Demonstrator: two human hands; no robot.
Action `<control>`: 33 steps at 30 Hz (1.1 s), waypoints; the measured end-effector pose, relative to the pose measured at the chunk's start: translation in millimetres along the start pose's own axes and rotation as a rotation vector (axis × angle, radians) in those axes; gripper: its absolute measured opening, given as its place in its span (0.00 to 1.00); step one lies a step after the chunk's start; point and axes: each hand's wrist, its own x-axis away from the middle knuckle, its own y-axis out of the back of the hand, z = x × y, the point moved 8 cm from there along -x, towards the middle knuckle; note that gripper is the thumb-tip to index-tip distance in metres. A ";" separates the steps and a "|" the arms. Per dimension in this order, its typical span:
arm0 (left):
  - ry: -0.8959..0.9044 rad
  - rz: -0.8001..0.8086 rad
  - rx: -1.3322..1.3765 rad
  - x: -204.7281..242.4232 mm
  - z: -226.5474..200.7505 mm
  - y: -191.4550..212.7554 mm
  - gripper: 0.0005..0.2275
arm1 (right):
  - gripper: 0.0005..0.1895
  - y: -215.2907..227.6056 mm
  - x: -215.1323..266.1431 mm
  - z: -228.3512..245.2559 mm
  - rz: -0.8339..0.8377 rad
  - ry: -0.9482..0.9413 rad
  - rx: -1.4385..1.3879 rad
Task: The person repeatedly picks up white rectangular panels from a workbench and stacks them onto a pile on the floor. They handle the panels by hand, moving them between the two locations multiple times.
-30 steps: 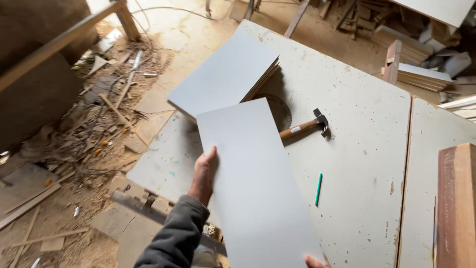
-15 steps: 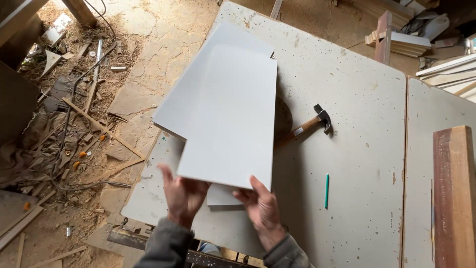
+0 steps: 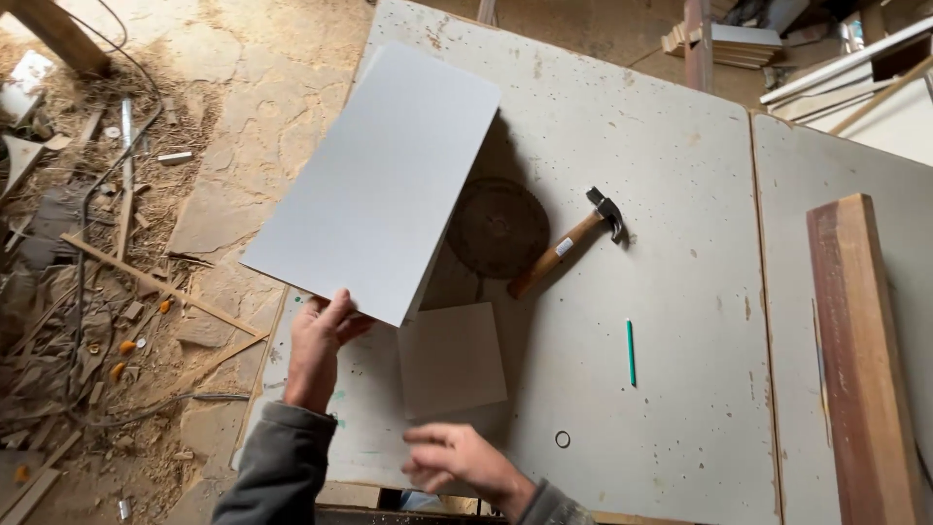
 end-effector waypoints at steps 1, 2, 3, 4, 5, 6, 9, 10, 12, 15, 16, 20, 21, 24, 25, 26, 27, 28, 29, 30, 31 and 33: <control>0.007 0.008 -0.004 -0.2 -4.7 -1.6 0.11 | 0.36 1.8 15.1 -5.0 -0.008 0.002 -0.008; 0.003 0.036 0.006 0.4 -10.5 -5.1 0.11 | 0.37 2.1 31.2 -16.0 -0.005 -0.070 -0.043; -0.006 0.068 0.016 -1.4 -18.1 -10.6 0.10 | 0.38 3.5 46.0 -24.9 -0.001 -0.135 -0.076; -0.004 0.080 0.011 -4.6 -17.2 -9.9 0.10 | 0.38 7.9 57.1 -34.3 -0.008 -0.127 -0.082; -0.004 0.069 -0.016 -6.2 -16.1 -6.7 0.11 | 0.38 12.4 69.4 -46.4 -0.029 -0.142 -0.144; -0.003 0.058 -0.044 -7.2 -14.7 -3.7 0.12 | 0.38 16.3 82.3 -59.2 -0.049 -0.156 -0.206; 0.083 0.040 -0.195 0.2 -12.1 2.3 0.13 | 0.37 38.9 97.4 -123.3 -0.044 -0.116 -0.394; 0.086 0.045 -0.202 9.7 -7.7 3.9 0.13 | 0.37 38.9 105.5 -137.6 -0.045 -0.112 -0.402; 0.025 -0.198 -0.837 22.7 -16.8 19.1 0.24 | 0.37 45.2 115.1 -149.7 -0.031 0.019 -0.119; 0.021 0.059 -0.790 79.9 46.9 -14.2 0.26 | 0.37 48.6 125.1 -192.5 -0.072 0.099 -0.191; 0.013 0.080 -0.805 100.9 74.9 -18.8 0.26 | 0.37 40.7 131.7 -190.5 -0.082 0.119 -0.205; -0.383 0.659 -1.132 212.1 191.2 -75.0 0.19 | 0.38 14.0 168.6 -206.6 -0.091 0.231 -0.113; -0.480 0.859 -1.405 246.1 232.8 -85.0 0.20 | 0.37 9.2 180.6 -212.6 -0.106 0.338 -0.058; -0.578 1.362 -1.345 360.8 241.4 -128.5 0.15 | 0.31 -32.5 266.4 -188.6 -0.315 0.187 0.006; -0.597 1.424 -1.346 382.0 247.5 -133.9 0.15 | 0.31 -37.4 284.6 -208.5 -0.359 0.216 -0.025; -0.687 1.525 -1.315 409.0 252.4 -140.6 0.09 | 0.30 -43.4 303.9 -224.3 -0.400 0.303 -0.003; -0.770 1.625 -1.281 437.6 256.1 -141.8 0.07 | 0.28 -53.9 321.9 -242.1 -0.439 0.385 0.018; -0.781 1.686 -1.279 458.6 272.3 -137.9 0.07 | 0.28 -69.7 348.4 -251.7 -0.481 0.411 -0.014; -0.720 1.672 -1.233 472.3 282.8 -133.8 0.07 | 0.31 -84.8 374.0 -259.4 -0.540 0.464 -0.082; -0.657 1.656 -1.190 485.0 293.2 -129.6 0.07 | 0.33 -99.9 399.5 -267.3 -0.599 0.517 -0.150; -0.662 1.713 -1.196 511.1 304.4 -123.4 0.07 | 0.33 -105.1 409.3 -310.1 -0.634 0.544 -0.183; -0.666 1.696 -1.226 551.6 323.8 -116.7 0.09 | 0.32 -112.7 421.6 -404.1 -0.768 0.376 -0.129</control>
